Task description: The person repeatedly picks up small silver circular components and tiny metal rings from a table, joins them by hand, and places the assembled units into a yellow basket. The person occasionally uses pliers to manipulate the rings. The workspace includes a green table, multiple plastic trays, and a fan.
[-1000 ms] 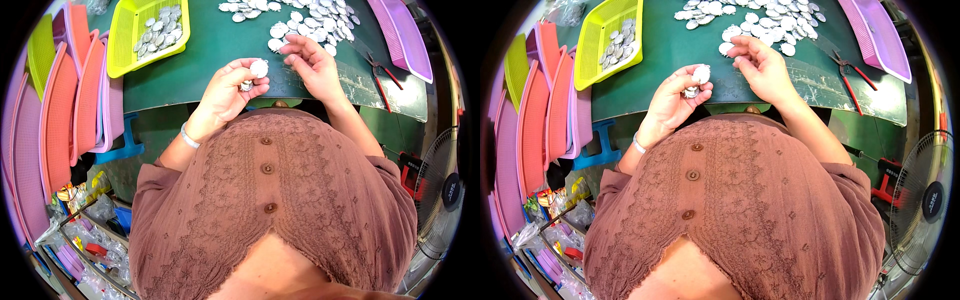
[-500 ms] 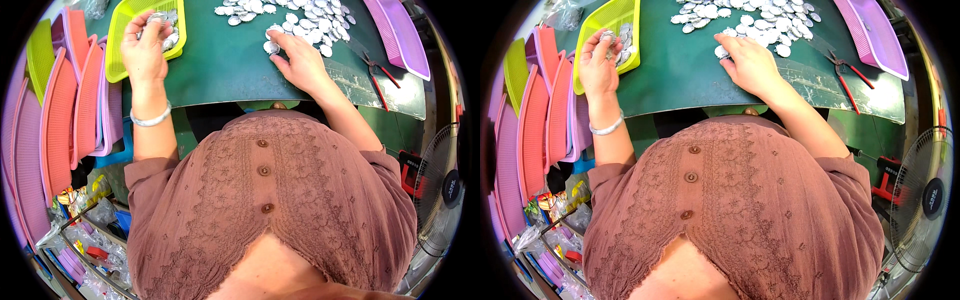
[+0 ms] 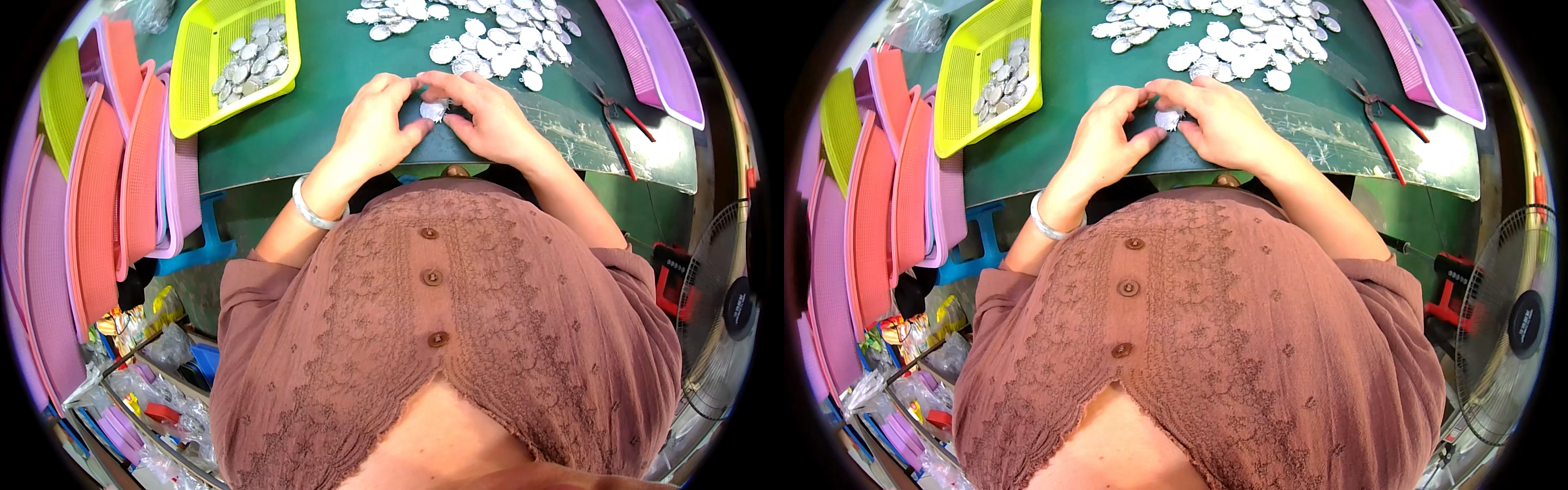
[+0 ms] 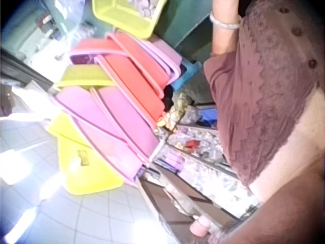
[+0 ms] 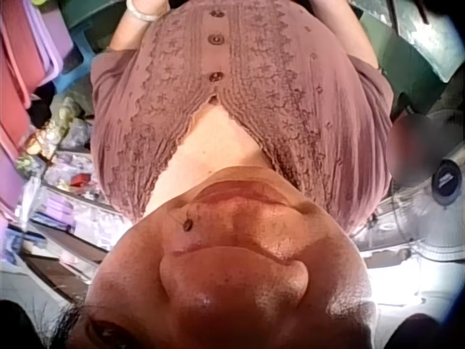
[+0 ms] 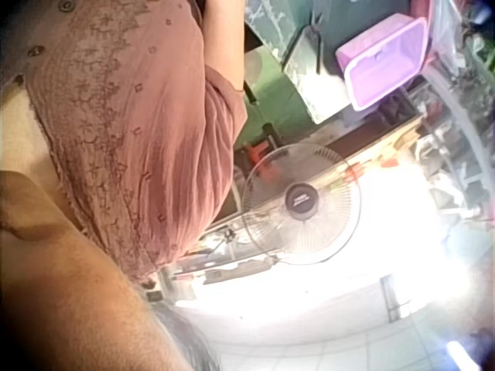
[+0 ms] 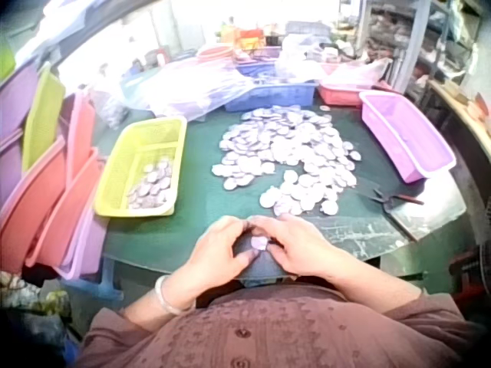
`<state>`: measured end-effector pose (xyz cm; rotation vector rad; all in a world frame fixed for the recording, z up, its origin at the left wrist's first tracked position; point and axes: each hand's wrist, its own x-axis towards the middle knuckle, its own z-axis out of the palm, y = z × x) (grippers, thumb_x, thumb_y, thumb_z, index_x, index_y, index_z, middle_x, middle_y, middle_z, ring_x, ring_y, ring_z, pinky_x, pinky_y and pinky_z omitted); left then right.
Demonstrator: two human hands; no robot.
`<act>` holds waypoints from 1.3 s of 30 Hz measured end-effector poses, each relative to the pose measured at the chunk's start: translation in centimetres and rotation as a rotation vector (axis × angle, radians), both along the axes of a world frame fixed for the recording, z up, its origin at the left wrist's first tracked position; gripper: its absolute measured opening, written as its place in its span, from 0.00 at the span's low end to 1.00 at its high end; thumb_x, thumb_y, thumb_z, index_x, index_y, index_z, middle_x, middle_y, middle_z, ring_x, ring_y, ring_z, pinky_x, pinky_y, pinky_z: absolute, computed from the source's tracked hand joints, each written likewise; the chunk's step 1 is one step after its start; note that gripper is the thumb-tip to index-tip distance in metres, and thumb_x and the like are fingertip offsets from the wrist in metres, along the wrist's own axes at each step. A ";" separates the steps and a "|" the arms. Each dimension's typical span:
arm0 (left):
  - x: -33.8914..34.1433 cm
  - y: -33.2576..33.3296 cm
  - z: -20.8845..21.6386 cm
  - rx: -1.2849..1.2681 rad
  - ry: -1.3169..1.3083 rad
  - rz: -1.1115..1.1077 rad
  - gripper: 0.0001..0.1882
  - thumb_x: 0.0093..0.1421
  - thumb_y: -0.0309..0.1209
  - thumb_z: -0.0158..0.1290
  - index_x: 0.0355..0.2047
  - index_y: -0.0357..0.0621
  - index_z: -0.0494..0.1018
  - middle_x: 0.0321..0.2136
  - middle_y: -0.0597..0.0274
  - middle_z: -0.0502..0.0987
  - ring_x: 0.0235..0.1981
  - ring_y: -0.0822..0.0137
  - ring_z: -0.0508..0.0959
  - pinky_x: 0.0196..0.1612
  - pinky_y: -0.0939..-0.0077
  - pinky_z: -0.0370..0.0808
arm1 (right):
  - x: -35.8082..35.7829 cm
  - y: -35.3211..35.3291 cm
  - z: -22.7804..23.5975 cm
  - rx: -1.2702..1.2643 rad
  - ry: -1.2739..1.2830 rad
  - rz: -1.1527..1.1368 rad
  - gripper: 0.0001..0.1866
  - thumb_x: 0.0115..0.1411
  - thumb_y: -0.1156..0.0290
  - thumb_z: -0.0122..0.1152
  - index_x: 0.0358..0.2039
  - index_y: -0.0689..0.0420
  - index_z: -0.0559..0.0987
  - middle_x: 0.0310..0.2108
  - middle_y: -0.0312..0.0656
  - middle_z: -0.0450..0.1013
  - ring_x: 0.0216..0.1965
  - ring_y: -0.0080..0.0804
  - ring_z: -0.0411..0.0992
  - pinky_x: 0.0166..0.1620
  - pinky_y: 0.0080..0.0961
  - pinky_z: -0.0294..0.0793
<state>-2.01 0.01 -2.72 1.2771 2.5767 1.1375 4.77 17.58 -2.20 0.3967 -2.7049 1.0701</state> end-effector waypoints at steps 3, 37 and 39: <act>0.7 0.6 0.0 -0.046 0.027 -0.018 0.21 0.43 0.28 0.60 0.39 0.36 0.70 0.34 0.55 0.71 0.33 0.59 0.73 0.36 0.72 0.71 | 0.4 0.0 -0.4 -0.068 0.002 0.028 0.28 0.44 0.83 0.53 0.49 0.55 0.68 0.39 0.38 0.73 0.39 0.41 0.68 0.44 0.33 0.68; 0.9 -0.9 1.0 0.803 -1.510 -0.132 0.03 0.56 0.23 0.50 0.32 0.41 0.68 0.35 0.50 0.76 0.34 0.65 0.78 0.35 0.81 0.77 | 1.2 0.0 -1.0 -0.085 0.067 -0.041 0.21 0.46 0.79 0.56 0.44 0.58 0.71 0.36 0.42 0.72 0.39 0.39 0.68 0.43 0.31 0.68; 0.9 -1.0 0.9 0.826 -1.531 -0.165 0.03 0.56 0.23 0.50 0.32 0.40 0.68 0.36 0.50 0.75 0.35 0.65 0.78 0.36 0.82 0.78 | 1.2 0.0 -1.0 -0.082 0.072 -0.037 0.21 0.46 0.79 0.56 0.44 0.58 0.71 0.36 0.42 0.72 0.39 0.39 0.68 0.43 0.32 0.68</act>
